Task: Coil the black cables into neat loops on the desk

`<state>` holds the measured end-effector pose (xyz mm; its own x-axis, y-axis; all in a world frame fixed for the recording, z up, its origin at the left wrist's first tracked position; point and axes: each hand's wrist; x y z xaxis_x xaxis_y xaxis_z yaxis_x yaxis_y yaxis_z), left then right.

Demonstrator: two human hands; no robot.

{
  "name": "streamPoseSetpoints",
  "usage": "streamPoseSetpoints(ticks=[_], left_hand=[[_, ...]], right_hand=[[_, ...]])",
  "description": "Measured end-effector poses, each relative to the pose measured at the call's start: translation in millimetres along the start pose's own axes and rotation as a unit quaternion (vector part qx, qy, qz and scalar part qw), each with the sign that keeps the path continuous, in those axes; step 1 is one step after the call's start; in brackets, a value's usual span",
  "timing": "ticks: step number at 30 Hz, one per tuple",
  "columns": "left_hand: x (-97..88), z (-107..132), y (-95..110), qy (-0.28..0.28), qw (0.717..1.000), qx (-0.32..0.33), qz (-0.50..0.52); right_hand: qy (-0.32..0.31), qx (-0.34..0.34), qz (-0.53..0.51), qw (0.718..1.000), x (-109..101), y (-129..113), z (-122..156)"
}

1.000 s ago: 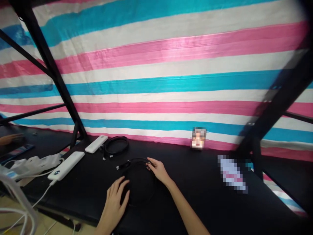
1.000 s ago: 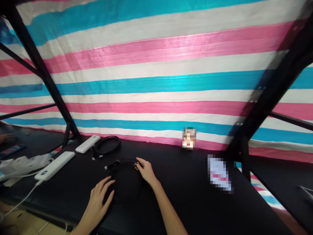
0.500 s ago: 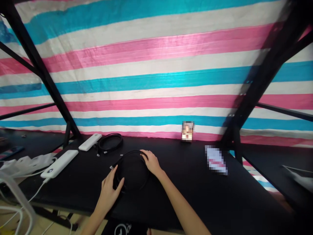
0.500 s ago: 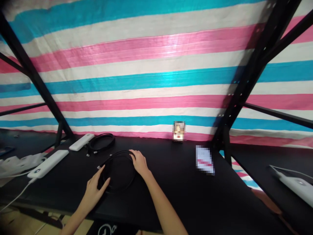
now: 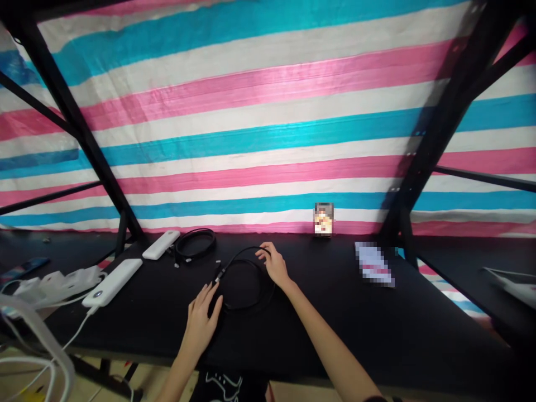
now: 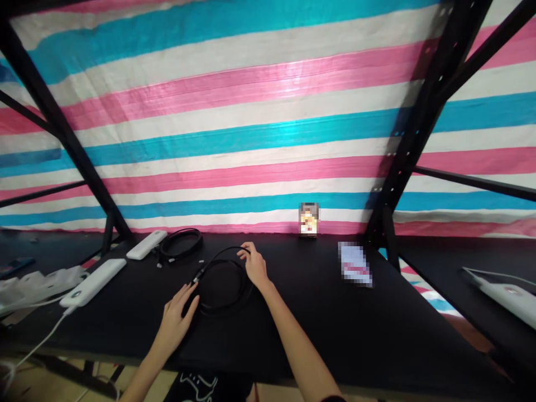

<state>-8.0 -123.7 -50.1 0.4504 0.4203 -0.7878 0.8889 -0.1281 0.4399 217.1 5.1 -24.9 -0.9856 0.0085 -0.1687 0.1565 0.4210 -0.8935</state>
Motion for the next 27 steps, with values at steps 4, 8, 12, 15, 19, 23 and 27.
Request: streamPoseSetpoints(ticks=[4,8,12,15,19,23,27], left_hand=[[-0.8,4.4,0.6,0.006,0.999,-0.020,0.038],[3.0,6.7,-3.0,-0.017,0.998,-0.034,0.056],[4.1,-14.0,-5.0,-0.078,0.991,-0.020,0.108],[7.6,-50.9,-3.3,-0.086,0.978,-0.061,0.178],[24.5,-105.0,3.8,-0.110,0.937,-0.167,0.287],[36.9,-131.2,10.3,-0.162,0.902,-0.196,0.350],[30.1,-130.6,5.0,-0.188,0.876,-0.204,0.395]], right_hand=[[0.051,0.019,-0.077,0.996,-8.9,-2.2,-7.7],[0.115,0.002,-0.149,0.982,-17.7,-6.7,-13.3],[0.180,-0.031,-0.173,0.968,-23.7,-12.0,-14.3],[0.198,-0.032,-0.186,0.962,-26.1,-17.1,-14.2],[0.185,-0.001,-0.203,0.962,-29.1,-19.9,-15.7],[0.158,0.037,-0.206,0.965,-32.6,-13.3,-17.3],[0.173,0.077,-0.238,0.953,-36.4,-4.1,-19.4]])
Point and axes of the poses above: each hand's wrist, its own z-axis away from the middle knuckle, its own x-axis out of the palm, y = z × x, and after that the axes turned 7 degrees about -z, right-handed
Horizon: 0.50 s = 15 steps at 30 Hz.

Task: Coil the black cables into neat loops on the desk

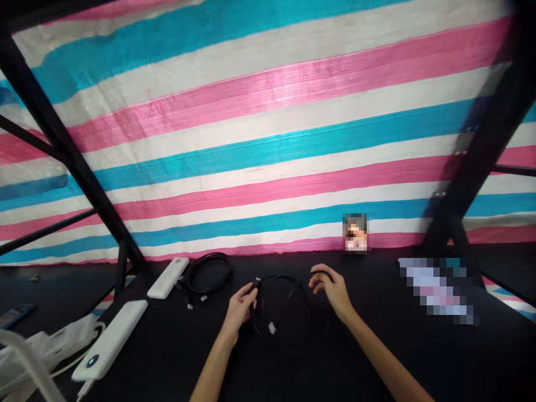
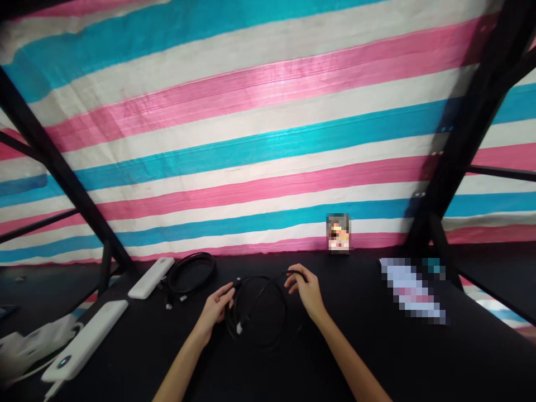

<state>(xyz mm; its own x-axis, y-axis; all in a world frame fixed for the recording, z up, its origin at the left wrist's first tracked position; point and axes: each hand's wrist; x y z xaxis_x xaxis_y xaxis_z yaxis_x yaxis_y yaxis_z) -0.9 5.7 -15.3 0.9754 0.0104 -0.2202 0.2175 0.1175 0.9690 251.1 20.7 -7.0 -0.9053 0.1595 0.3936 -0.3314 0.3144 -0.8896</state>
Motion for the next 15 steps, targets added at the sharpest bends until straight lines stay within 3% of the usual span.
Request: streamPoseSetpoints(ticks=[3,7,11,15], left_hand=[[-12.4,6.0,-0.7,0.019,1.000,0.015,0.021],[-20.9,10.7,3.5,0.083,0.994,0.053,0.046],[-26.7,13.0,11.4,0.141,0.985,0.066,0.070],[-42.4,13.0,15.8,0.217,0.958,0.102,0.154]], right_hand=[[0.042,0.044,-0.070,0.996,-6.9,-0.4,-7.2],[0.048,0.086,-0.188,0.977,-23.6,-12.0,-19.6],[0.081,0.097,-0.289,0.949,-43.5,-29.8,-27.1],[0.081,0.090,-0.349,0.929,-61.5,-40.4,-30.6]])
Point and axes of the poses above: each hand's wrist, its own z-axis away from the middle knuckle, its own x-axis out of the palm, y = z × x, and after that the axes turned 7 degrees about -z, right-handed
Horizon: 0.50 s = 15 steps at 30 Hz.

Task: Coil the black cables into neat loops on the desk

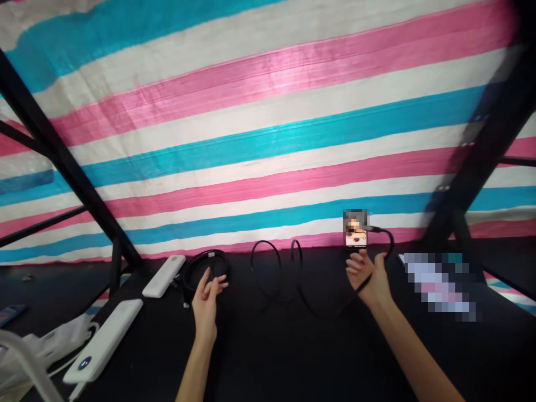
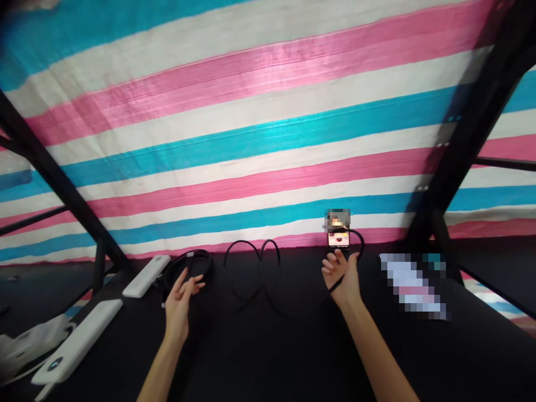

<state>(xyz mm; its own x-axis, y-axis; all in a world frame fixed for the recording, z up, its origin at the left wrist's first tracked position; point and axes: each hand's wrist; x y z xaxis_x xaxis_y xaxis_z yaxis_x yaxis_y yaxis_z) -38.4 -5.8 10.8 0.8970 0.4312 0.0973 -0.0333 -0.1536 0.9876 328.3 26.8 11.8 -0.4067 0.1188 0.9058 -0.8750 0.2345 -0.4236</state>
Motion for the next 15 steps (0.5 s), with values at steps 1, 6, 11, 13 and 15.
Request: streamPoseSetpoints(ticks=[1,6,11,13,15], left_hand=[[-3.4,-2.1,1.5,0.011,1.000,0.005,0.021],[-10.5,-3.3,6.3,0.016,0.999,0.030,0.018],[-1.2,7.4,7.8,0.032,0.997,0.065,-0.028],[2.2,9.9,8.2,0.021,0.997,0.060,-0.032],[3.5,10.0,8.4,0.012,0.998,0.056,-0.038]], right_hand=[[0.003,-0.005,-0.002,1.000,-2.3,-3.6,-1.0],[0.015,-0.029,0.020,0.999,-10.6,-15.6,-4.2],[-0.030,0.008,0.014,0.999,-6.1,-21.7,1.8],[-0.051,0.054,0.039,0.996,-3.5,-22.8,4.3],[-0.056,0.104,0.066,0.991,-2.0,-23.0,5.7]])
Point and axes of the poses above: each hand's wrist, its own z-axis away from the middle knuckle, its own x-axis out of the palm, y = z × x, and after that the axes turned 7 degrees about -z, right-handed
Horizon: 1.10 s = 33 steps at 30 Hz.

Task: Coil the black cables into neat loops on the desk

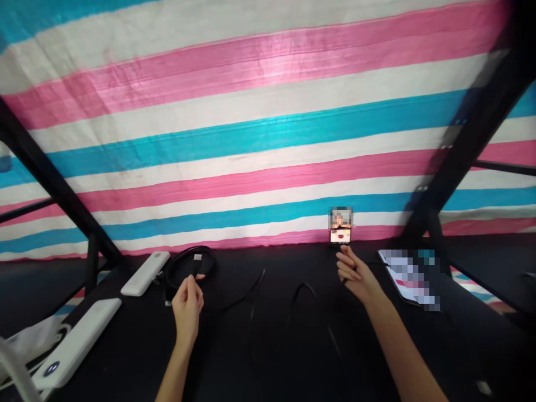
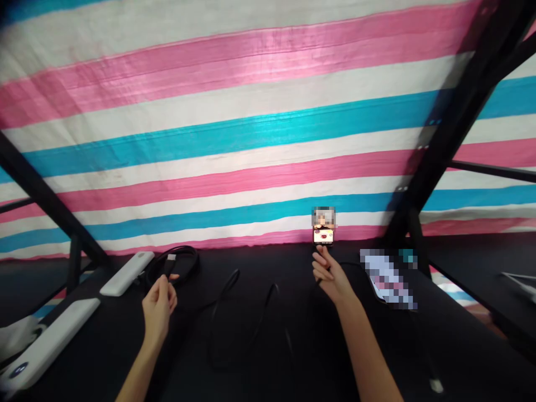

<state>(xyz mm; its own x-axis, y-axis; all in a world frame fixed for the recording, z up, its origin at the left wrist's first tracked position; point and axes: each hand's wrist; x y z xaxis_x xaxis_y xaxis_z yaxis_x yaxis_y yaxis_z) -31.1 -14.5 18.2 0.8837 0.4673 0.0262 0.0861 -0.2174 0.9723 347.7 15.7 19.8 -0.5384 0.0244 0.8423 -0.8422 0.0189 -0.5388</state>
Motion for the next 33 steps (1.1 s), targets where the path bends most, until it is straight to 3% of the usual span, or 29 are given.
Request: streamPoseSetpoints(ticks=[9,17,23,30,33], left_hand=[[-6.5,-8.0,-3.1,-0.017,0.999,-0.015,-0.024],[-10.1,-11.3,-7.8,-0.028,0.998,-0.005,-0.048],[-10.9,-12.2,-13.8,-0.028,0.997,0.006,-0.065],[-12.5,-7.6,-4.7,0.063,0.997,0.024,-0.046],[-13.4,-8.2,-3.3,0.062,0.998,0.008,-0.025]], right_hand=[[0.022,0.127,0.085,0.988,-3.5,8.2,-2.7],[0.047,0.105,0.078,0.990,-17.1,16.7,-12.3],[0.050,0.123,0.013,0.991,-29.5,16.8,-18.4],[0.067,0.093,0.002,0.993,-35.6,4.6,-13.5],[0.086,0.097,0.017,0.991,-35.2,2.0,-11.8]])
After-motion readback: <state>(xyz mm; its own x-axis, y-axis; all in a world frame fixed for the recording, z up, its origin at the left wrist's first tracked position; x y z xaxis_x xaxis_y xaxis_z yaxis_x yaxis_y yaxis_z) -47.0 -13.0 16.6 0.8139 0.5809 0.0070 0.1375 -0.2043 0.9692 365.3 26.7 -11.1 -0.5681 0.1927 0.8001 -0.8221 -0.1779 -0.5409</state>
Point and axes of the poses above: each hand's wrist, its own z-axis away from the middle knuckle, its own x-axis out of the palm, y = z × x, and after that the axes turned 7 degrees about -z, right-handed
